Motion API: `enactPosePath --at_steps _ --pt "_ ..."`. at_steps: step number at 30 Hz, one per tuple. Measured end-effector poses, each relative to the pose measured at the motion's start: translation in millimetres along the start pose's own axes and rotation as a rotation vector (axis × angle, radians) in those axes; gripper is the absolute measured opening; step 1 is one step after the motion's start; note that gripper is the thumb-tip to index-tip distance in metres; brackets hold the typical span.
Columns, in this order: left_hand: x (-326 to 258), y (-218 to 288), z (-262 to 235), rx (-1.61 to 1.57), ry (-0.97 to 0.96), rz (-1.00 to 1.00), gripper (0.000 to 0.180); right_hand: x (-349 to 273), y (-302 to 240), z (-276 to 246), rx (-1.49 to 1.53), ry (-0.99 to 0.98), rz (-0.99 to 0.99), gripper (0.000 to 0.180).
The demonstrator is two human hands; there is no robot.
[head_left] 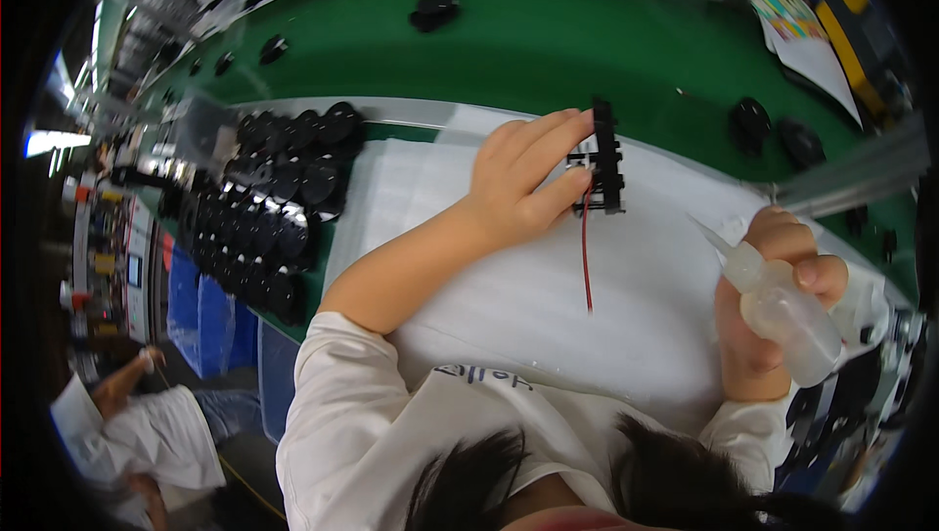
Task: Applying lubricant or adhesive from a squeeze bottle to internal components of a black circular lighting fixture.
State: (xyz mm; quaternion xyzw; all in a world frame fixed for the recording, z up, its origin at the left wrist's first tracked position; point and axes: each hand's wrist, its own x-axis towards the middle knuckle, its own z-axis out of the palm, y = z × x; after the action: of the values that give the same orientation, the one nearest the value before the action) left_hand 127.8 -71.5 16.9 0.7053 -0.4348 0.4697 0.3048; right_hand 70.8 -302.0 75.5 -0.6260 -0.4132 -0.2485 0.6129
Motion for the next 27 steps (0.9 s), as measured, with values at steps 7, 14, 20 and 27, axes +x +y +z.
enactPosePath --at_steps 7,14,20,27 --pt "1.6 27.5 -24.4 -0.139 -0.337 -0.188 0.022 1.0 -10.0 11.5 -0.130 -0.215 -0.090 0.050" --pt "13.1 41.1 -20.5 -0.069 -0.197 -0.085 0.022 -0.3 -7.7 13.5 -0.164 -0.238 -0.118 0.050" --pt "13.3 41.1 -20.1 0.046 -0.167 -0.013 0.025 -0.3 1.1 25.7 -0.195 -0.144 -0.191 0.045" --pt "9.8 40.1 -10.2 0.085 -0.089 0.039 0.031 -3.4 -5.6 23.5 -0.299 -0.072 -0.285 0.032"
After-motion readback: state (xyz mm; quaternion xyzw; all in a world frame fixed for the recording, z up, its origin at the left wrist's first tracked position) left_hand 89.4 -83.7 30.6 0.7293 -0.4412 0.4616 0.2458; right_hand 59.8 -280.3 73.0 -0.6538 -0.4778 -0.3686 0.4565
